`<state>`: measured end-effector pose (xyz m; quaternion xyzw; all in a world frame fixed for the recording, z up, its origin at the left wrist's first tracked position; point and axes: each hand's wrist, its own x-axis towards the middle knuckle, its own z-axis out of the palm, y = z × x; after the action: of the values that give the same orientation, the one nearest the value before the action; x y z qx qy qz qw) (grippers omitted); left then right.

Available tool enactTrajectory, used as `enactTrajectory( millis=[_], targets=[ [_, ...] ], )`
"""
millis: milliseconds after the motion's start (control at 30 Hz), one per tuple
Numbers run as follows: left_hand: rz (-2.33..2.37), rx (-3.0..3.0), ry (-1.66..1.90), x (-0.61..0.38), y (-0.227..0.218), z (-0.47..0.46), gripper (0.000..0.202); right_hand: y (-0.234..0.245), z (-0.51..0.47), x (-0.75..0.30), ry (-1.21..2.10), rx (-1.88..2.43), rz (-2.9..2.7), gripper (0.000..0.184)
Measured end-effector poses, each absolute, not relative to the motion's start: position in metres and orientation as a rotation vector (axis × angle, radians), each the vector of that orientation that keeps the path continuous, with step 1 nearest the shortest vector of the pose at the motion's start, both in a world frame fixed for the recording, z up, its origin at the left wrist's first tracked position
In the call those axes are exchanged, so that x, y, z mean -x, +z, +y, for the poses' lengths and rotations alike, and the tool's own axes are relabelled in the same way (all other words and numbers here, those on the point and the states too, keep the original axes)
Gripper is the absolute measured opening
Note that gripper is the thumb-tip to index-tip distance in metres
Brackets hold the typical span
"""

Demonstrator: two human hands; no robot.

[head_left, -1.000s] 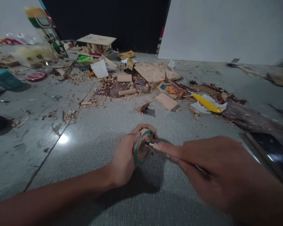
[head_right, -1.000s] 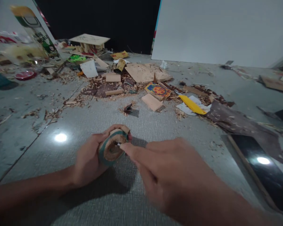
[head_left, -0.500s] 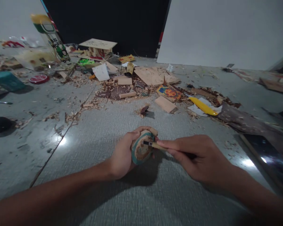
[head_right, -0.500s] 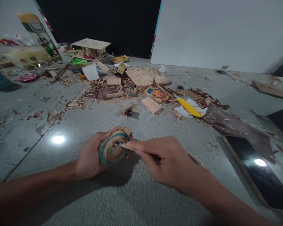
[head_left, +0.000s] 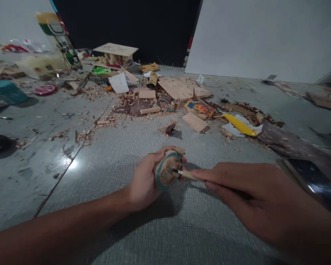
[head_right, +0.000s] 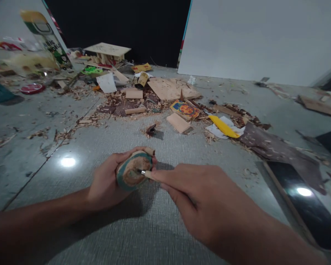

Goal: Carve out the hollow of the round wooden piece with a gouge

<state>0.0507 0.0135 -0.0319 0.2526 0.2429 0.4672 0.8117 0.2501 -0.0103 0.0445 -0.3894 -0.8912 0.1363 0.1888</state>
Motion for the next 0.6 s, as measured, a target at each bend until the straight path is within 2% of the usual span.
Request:
enactTrajectory(
  millis=[500,600],
  targets=[
    [0.583,-0.63,1.008,-0.053,-0.025,0.011,0.02,0.039,-0.042,-0.238,0.255,1.194,-2.583,0.051],
    [0.626,-0.673,1.021,-0.053,-0.025,0.01,0.018,0.039,-0.046,-0.232,0.2,1.205,-2.577,0.045]
  ],
)
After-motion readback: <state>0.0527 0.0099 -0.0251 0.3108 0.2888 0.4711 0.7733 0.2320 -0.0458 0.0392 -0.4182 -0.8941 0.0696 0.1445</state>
